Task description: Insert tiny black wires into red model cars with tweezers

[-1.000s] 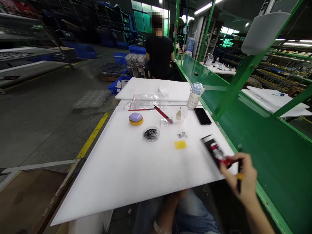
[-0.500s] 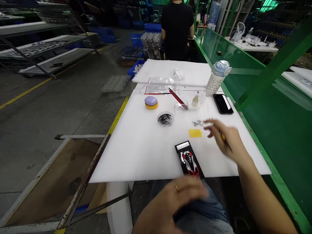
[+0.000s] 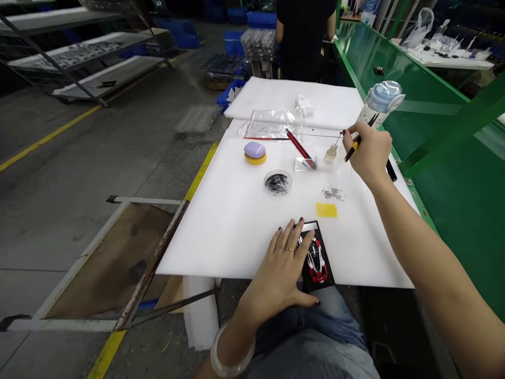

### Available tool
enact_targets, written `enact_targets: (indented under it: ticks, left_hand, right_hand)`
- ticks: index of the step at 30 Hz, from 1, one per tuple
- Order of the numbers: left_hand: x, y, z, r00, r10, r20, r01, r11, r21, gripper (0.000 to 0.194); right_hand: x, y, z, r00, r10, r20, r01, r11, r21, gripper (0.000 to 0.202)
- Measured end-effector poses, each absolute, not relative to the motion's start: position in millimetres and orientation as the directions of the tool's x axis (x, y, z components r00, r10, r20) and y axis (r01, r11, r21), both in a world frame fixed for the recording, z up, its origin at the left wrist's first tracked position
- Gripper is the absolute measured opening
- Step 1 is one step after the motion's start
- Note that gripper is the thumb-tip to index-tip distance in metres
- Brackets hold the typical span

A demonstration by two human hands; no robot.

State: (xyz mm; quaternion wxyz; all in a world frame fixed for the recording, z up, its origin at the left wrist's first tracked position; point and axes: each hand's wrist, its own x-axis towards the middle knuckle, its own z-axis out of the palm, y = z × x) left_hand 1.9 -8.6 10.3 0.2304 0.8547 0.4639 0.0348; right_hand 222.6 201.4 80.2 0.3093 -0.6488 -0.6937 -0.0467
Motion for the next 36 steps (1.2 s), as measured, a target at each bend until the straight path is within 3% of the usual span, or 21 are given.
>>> enact_targets:
  ticks: [4,7,12,18,21,25,27,29,30,32,34,36]
  left_hand:
    - [4.4,-10.9,1.7,0.538,0.839,-0.083,0.797,-0.474,0.374,0.136]
    - [6.0,-13.2,-2.6,0.532,0.846,-0.043,0.806,-0.490,0.333,0.131]
    - [5.4,-12.5,-3.7,0.545,0.838,-0.019,0.806,-0.517,0.287,0.138]
    - [4.9,-13.0,-4.3,0.534,0.846,-0.007,0.811,-0.509,0.287,0.143]
    - [5.8,-13.9,-3.1,0.534,0.845,-0.026,0.817,-0.508,0.273,0.139]
    - [6.4,-14.8,-2.4,0.537,0.843,0.003,0.811,-0.518,0.272,0.135]
    - [6.1,-15.5,-3.0,0.532,0.846,0.023,0.810,-0.517,0.277,0.132]
    - [5.8,-16.2,-3.8,0.531,0.847,0.037,0.807,-0.518,0.284,0.130]
    - [5.8,-16.4,-4.1,0.531,0.846,0.043,0.805,-0.520,0.286,0.130]
    - [5.9,-16.8,-4.6,0.534,0.843,0.056,0.800,-0.526,0.290,0.130]
    - [6.1,-16.8,-5.0,0.535,0.842,0.066,0.797,-0.530,0.292,0.129]
    - [6.1,-17.0,-5.6,0.532,0.844,0.072,0.798,-0.528,0.291,0.128]
  right_hand:
    - [218.7,203.9,74.7,0.073,0.912,0.403,0.960,0.044,-0.275,0.032]
    - [215.3,206.8,69.5,0.041,0.923,0.383,0.953,0.079,-0.293,0.025]
    - [216.2,206.9,78.8,0.027,0.868,0.496,0.940,0.147,-0.308,0.032]
    - [210.0,208.8,77.7,-0.008,0.922,0.387,0.950,0.128,-0.286,0.022]
    - [209.1,210.0,80.8,-0.029,0.884,0.467,0.933,0.191,-0.304,0.020]
    - [217.1,188.2,96.2,-0.089,0.774,0.627,0.846,0.391,-0.362,0.018]
    - [219.7,158.8,98.2,-0.027,0.714,0.700,0.731,0.491,-0.473,0.025]
    - [217.6,118.4,90.1,0.133,0.697,0.704,0.510,0.561,-0.652,0.033]
    - [214.7,96.4,82.1,0.217,0.729,0.649,0.341,0.566,-0.750,0.034]
    - [206.5,55.1,60.5,0.267,0.871,0.412,0.020,0.422,-0.906,0.034]
    - [197.8,24.5,37.7,0.237,0.958,0.163,-0.190,0.210,-0.959,0.036]
    - [191.0,8.5,20.4,0.248,0.968,0.032,-0.292,0.106,-0.951,0.038]
